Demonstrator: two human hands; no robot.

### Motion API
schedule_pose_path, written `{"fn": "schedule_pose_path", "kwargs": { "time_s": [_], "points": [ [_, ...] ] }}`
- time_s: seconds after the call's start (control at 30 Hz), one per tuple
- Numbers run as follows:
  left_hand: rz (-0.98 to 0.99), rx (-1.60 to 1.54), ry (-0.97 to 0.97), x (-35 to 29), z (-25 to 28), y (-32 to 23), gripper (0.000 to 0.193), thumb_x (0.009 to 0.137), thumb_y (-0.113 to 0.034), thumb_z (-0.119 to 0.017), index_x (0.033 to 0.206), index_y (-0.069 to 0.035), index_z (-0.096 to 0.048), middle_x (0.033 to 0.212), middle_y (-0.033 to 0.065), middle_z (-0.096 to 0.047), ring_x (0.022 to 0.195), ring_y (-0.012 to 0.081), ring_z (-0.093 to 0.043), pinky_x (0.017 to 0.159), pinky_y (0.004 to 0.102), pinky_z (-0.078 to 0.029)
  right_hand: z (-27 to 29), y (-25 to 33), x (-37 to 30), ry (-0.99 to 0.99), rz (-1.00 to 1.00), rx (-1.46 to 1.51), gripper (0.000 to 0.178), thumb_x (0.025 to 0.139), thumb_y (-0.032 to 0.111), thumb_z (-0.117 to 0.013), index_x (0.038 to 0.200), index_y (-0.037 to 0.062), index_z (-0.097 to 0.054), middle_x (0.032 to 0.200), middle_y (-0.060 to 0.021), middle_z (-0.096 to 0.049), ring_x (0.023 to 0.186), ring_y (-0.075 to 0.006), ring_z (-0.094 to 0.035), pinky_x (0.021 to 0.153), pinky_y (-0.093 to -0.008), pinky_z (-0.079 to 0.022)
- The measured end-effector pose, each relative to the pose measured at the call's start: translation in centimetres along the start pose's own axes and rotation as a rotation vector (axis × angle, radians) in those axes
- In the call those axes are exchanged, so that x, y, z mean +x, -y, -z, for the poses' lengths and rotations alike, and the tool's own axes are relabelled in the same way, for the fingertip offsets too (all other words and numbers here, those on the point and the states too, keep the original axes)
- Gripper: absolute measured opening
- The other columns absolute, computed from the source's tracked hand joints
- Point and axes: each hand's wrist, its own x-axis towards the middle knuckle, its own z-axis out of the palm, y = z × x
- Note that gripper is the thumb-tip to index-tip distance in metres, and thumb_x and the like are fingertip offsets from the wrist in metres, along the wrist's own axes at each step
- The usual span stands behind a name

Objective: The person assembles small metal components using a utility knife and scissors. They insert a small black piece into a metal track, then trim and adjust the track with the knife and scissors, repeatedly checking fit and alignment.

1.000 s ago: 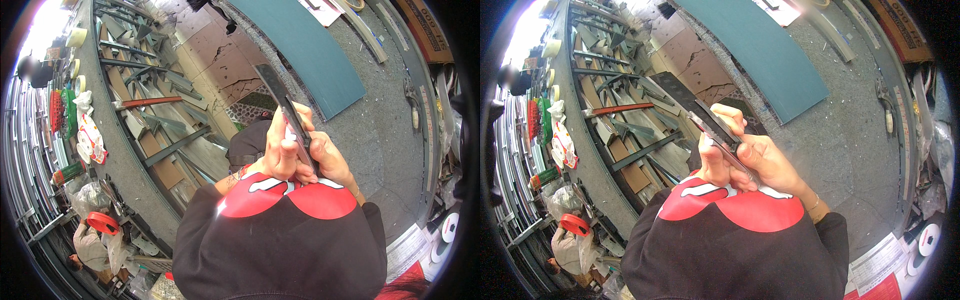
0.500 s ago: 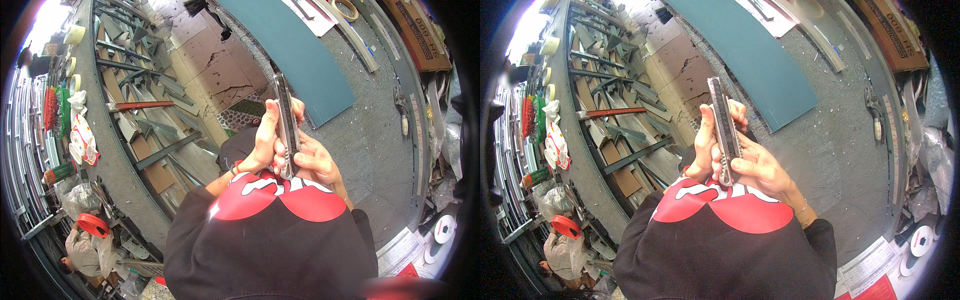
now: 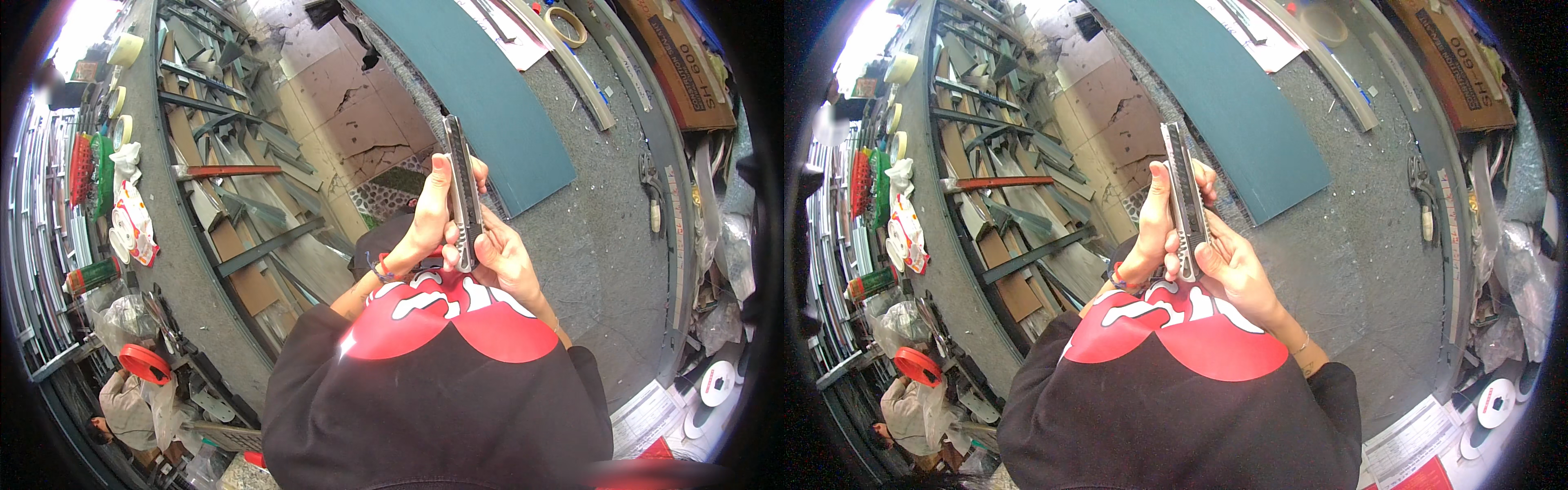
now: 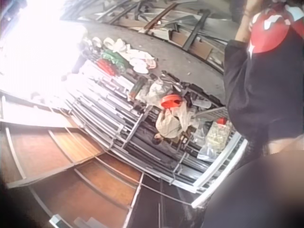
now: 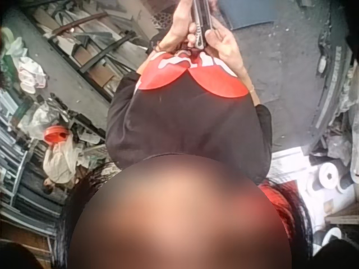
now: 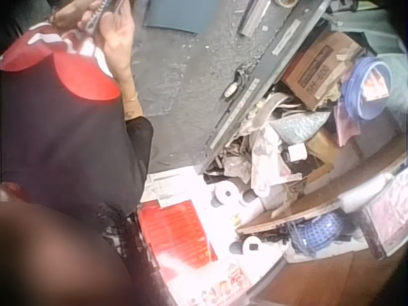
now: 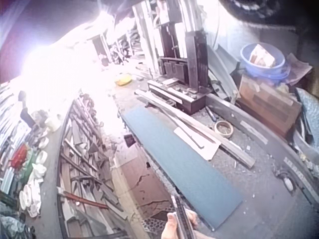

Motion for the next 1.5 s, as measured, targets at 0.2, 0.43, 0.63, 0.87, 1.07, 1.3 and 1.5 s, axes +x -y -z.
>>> {"fn": "schedule_pose_path", "kwargs": {
  "time_s": [0.2,0.43,0.63,0.87,1.07,1.3,1.5],
  "points": [
    [-0.075,0.027,-0.066,-0.1,-0.1,0.0,0.061,0.089,-0.062,-0.021,0.086,-0.006,-0.044,0.083,0.0052,-0.043,0.077,0.0154,-0.043,0.074,0.0299,-0.037,0.1,0.2,0.1,0.006,0.022,-0.045,0.056,0.089,0.028,-0.054,0.129,-0.0026,-0.031,0.100,-0.0080,-0.054,0.084,-0.0150,-0.056,0.076,-0.0294,-0.046],
    [-0.131,-0.057,-0.072,0.0,-0.4,-0.4,0.061,0.088,-0.063,-0.022,0.086,-0.006,-0.044,0.083,0.0046,-0.041,0.077,0.0156,-0.043,0.073,0.0297,-0.037,0.2,0.7,0.5,0.087,-0.001,-0.011,0.063,0.088,0.022,-0.055,0.135,-0.0036,-0.021,0.105,-0.0120,-0.053,0.086,-0.0177,-0.056,0.078,-0.0292,-0.046],
    [-0.212,0.016,-0.056,-0.1,-0.6,-0.8,0.062,0.087,-0.064,-0.023,0.083,-0.005,-0.044,0.083,0.0058,-0.041,0.076,0.0163,-0.043,0.071,0.0299,-0.036,0.2,0.5,0.1,0.083,0.012,-0.016,0.061,0.089,0.019,-0.053,0.135,-0.0046,-0.021,0.104,-0.0129,-0.053,0.085,-0.0176,-0.056,0.077,-0.0283,-0.046],
    [-0.327,0.135,-0.098,-0.8,-0.8,-1.8,0.065,0.085,-0.067,-0.026,0.084,-0.004,-0.045,0.084,0.0071,-0.042,0.075,0.0169,-0.043,0.070,0.0310,-0.038,0.2,0.0,-0.2,0.085,0.034,0.019,0.059,0.090,0.021,-0.050,0.136,-0.0033,-0.022,0.101,-0.0133,-0.054,0.079,-0.0162,-0.055,0.073,-0.0282,-0.046],
    [-0.525,0.185,-0.161,-1.5,-1.2,-2.2,0.066,0.087,-0.064,-0.024,0.090,-0.002,-0.049,0.090,0.0088,-0.042,0.078,0.0155,-0.044,0.070,0.0308,-0.038,-0.2,0.4,-0.1,0.054,-0.038,-0.016,0.056,0.090,0.031,-0.050,0.128,-0.0066,-0.031,0.089,-0.0133,-0.055,0.066,-0.0148,-0.055,0.061,-0.0272,-0.046],
    [-0.599,0.217,-0.139,-1.9,-1.3,-2.4,0.066,0.087,-0.064,-0.024,0.091,-0.002,-0.050,0.090,0.0101,-0.042,0.078,0.0163,-0.044,0.069,0.0311,-0.039,-0.6,0.5,-0.1,0.095,-0.025,-0.017,0.054,0.089,0.031,-0.052,0.122,-0.0092,-0.037,0.085,-0.0146,-0.056,0.063,-0.0153,-0.055,0.055,-0.0269,-0.046],
    [-0.676,0.230,-0.067,-1.8,-1.2,-2.4,0.067,0.086,-0.065,-0.025,0.092,-0.003,-0.051,0.091,0.0113,-0.044,0.076,0.0163,-0.044,0.067,0.0316,-0.040,-0.2,0.7,-0.1,0.171,-0.041,-0.020,0.062,0.086,0.034,-0.056,0.127,-0.0082,-0.036,0.086,-0.0120,-0.058,0.070,-0.0147,-0.057,0.064,-0.0281,-0.047]
  ]
}}
